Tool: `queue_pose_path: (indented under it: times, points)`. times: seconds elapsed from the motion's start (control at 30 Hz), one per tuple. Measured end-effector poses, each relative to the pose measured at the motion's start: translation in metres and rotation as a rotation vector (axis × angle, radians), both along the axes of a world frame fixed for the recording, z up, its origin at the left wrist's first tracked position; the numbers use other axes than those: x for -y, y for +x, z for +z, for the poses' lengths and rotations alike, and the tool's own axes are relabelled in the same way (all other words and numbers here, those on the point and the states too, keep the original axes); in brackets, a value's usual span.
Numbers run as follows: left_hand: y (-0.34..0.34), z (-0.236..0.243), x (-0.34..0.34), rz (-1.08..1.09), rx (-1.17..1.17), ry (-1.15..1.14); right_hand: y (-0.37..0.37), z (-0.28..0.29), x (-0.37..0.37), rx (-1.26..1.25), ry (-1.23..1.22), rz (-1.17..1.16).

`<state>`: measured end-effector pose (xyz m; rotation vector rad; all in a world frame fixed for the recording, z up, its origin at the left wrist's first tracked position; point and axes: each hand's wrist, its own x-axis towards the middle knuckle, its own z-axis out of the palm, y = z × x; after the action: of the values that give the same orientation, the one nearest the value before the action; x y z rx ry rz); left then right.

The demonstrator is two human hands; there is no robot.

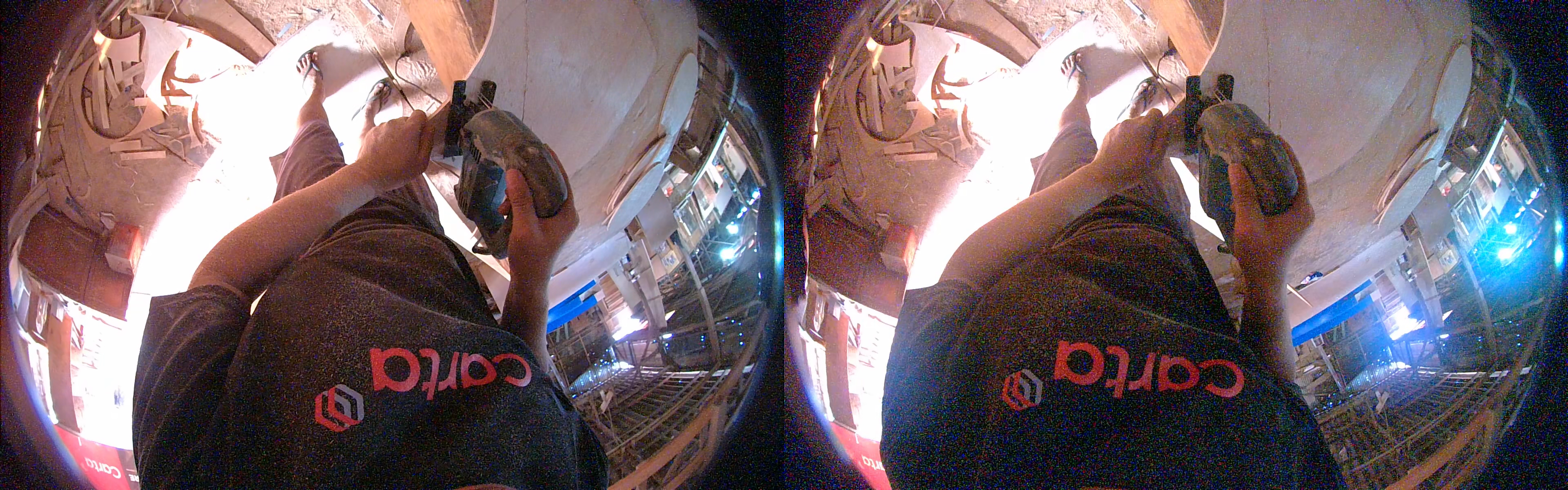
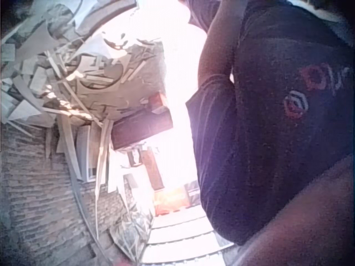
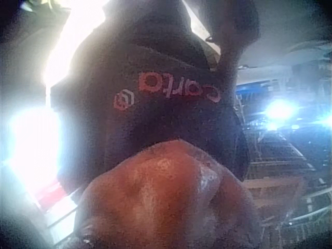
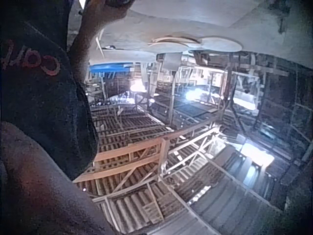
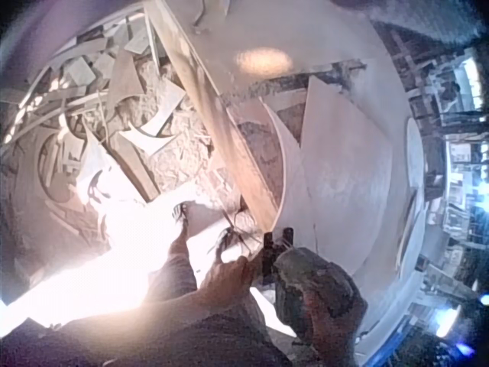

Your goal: The person uses a jigsaw to cut a curved shape out of a large sheet of plywood. They guide the tool along a marked line, periodically adjusting the wood and removing cut pieces.

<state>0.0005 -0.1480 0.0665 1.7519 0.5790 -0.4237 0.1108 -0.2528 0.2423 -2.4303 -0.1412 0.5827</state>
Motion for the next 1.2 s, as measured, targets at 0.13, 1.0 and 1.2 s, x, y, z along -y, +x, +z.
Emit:
queue_pose_path:
  times: [0.13, 1.0, 1.2]
  points:
    - [-0.003, -0.006, 0.004, 0.022, 0.020, -0.025, 0.001, 0.001, -0.005, -0.028, 0.019, -0.032]
    - [0.003, 0.015, -0.014, -0.125, 0.087, 0.030, 0.001, 0.003, -0.027, -0.032, 0.028, -0.122]
    - [0.002, -0.019, 0.003, -0.259, 0.006, 0.170, 0.003, -0.007, -0.024, -0.025, 0.072, -0.061]
